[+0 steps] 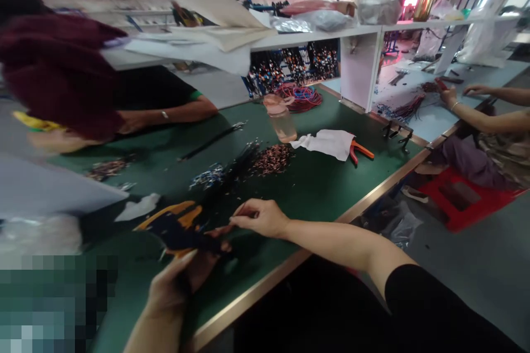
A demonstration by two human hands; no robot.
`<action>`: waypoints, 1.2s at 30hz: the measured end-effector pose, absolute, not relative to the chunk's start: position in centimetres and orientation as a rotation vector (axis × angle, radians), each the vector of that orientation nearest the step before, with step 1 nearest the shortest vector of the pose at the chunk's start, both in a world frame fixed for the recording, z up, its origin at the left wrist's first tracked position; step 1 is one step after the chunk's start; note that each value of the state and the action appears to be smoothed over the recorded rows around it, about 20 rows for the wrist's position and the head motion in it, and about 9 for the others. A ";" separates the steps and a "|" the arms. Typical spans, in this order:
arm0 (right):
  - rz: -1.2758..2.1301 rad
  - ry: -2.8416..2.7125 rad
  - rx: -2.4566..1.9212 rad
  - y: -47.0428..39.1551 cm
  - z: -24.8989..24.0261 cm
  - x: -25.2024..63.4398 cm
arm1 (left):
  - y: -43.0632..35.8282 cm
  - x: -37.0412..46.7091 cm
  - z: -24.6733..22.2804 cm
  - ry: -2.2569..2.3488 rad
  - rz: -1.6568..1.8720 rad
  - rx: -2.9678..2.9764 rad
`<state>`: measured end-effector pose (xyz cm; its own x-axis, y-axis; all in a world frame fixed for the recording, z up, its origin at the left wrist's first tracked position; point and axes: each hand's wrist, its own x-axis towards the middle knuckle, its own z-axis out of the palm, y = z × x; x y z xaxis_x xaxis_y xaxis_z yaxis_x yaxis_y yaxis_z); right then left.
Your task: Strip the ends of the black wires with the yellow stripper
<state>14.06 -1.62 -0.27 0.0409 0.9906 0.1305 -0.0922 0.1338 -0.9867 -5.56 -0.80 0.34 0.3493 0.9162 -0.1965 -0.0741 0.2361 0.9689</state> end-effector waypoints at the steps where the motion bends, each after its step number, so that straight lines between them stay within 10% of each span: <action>1: 1.126 -1.181 -1.073 -1.8 -0.2 14.2 | -1.3 -5.2 0.8 0.989 0.843 1.067; 36: 1.222 -1.399 -1.043 -0.8 1.6 17.2 | -2.1 -2.2 2.8 0.991 0.886 0.908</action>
<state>17.25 -0.78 1.58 -0.1637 0.9784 0.1265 0.0062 0.1292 -0.9916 -2.16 -2.09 2.78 0.2918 0.9106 -0.2927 -0.1893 0.3550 0.9155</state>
